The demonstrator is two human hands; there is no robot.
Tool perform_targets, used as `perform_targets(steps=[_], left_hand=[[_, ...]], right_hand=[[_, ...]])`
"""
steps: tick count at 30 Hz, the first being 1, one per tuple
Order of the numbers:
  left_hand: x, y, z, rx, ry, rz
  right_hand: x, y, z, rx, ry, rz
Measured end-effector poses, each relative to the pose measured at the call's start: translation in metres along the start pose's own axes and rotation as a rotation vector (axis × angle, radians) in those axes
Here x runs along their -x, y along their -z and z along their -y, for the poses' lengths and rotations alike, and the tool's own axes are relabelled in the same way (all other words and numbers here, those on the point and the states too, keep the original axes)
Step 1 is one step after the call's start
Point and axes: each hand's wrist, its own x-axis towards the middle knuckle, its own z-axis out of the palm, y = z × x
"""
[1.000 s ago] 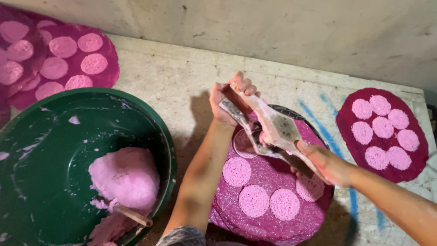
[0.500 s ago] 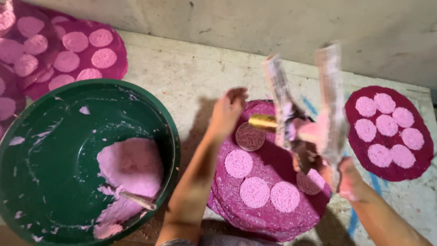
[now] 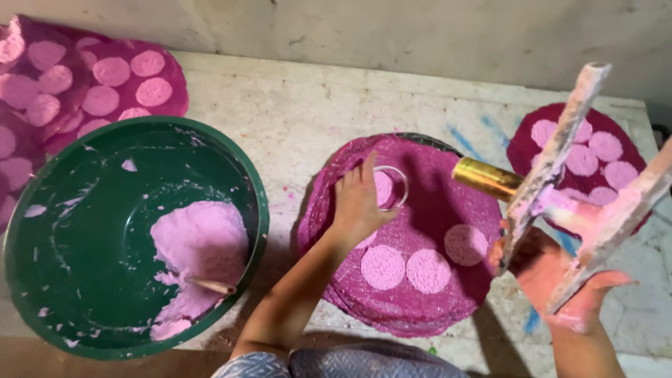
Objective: The person forms round snacks from a pink paste using a manual press tool and places them onto a large circular tray.
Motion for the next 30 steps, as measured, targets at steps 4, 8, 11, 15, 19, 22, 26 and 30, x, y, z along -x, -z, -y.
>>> perform_targets(steps=[4,8,11,15,19,22,26,30], left_hand=[[0.013,-0.018,-0.024,0.001,-0.140,0.132],[0.033,-0.028,-0.013,-0.157,-0.329,0.152],[0.049,-0.026,0.003,-0.293,-0.352,0.193],[0.064,-0.006,0.012,-0.223,-0.408,0.129],[0.051,0.017,0.006,0.608,-0.173,0.227],[0.028,0.021,-0.003,2.224,-0.400,0.615],[0.009,0.012,-0.015,2.244,-0.545,0.493],[-0.020,-0.007,-0.019,2.392,-0.664,0.282]], right_hand=[[0.024,0.008,0.001,-0.044,-0.008,0.023],[0.045,0.018,-0.004,-0.013,0.011,0.057],[0.055,0.029,-0.013,0.041,-0.047,0.051],[0.045,0.048,-0.026,0.133,-0.095,0.195],[0.026,0.054,-0.041,0.263,-0.306,0.340],[0.016,0.046,-0.041,0.312,-0.599,0.403],[-0.009,0.031,-0.001,0.405,-0.912,0.395],[-0.052,0.012,0.031,0.791,-0.866,0.423]])
